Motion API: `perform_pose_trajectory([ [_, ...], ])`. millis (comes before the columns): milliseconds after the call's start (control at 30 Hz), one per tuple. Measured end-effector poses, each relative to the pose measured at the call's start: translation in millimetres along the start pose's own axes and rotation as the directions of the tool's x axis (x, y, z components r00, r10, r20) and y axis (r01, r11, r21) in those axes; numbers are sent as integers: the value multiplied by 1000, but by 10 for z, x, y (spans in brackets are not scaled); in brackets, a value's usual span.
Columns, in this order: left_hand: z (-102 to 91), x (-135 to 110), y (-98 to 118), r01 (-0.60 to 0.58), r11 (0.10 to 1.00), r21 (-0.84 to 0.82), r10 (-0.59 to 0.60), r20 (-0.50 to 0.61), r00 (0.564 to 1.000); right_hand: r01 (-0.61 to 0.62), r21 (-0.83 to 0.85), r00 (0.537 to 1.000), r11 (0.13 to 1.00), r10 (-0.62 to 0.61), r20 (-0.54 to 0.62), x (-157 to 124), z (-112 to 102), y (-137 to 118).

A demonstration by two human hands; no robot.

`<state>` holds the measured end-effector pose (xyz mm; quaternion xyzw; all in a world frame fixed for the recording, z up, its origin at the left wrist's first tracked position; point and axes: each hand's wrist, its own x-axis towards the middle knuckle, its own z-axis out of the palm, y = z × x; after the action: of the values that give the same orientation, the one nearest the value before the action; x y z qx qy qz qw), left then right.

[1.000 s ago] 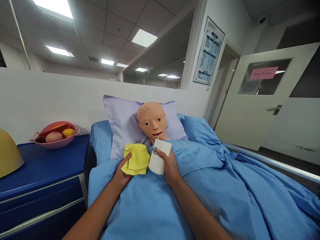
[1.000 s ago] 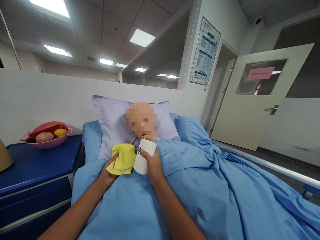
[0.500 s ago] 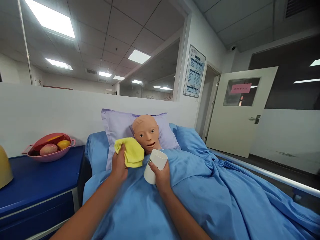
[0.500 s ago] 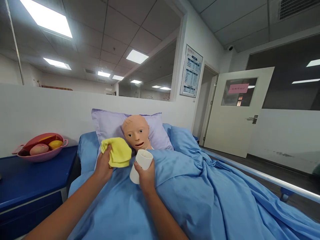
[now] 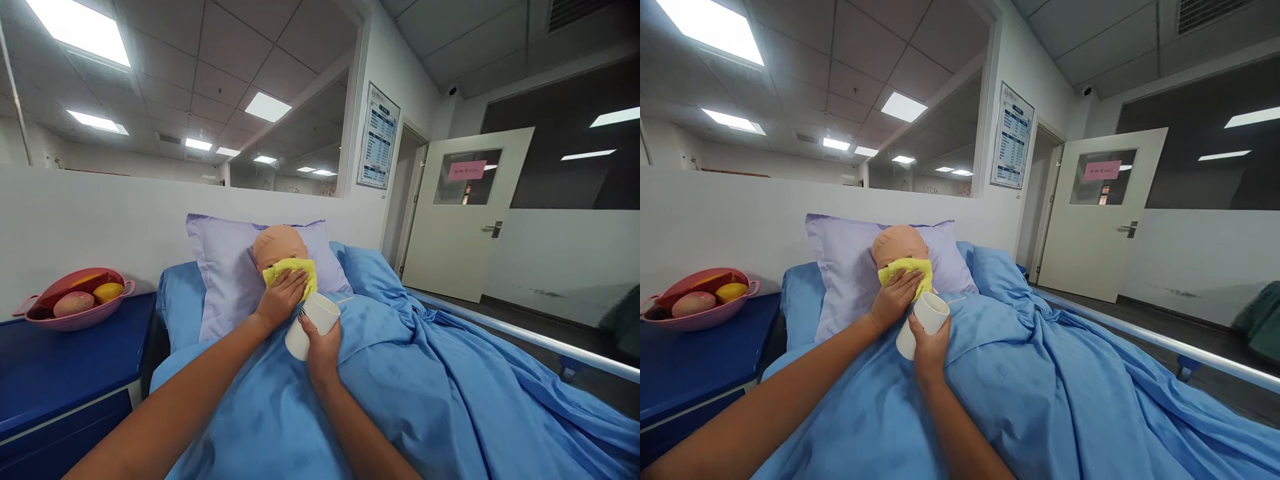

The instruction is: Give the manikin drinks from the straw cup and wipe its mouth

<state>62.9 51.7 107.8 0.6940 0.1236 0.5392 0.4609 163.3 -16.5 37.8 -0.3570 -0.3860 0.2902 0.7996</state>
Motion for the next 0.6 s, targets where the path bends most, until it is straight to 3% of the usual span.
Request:
perform_pose_trajectory([
  [233,-71,-245,-178,86,994,-67,-89,-40,995,-5,34,1000,999,4,10,-14,24,-65],
  [400,-186,-401,-154,58,997,41,-57,-19,998,-13,58,1000,998,11,26,-6,24,-54],
  [500,-201,-398,-40,-28,995,91,33,-55,998,-8,9,1000,1000,8,19,0,11,-30],
  [600,-117,-281,61,-185,957,223,216,-123,969,-41,-53,999,998,42,4,2,-3,-12],
])
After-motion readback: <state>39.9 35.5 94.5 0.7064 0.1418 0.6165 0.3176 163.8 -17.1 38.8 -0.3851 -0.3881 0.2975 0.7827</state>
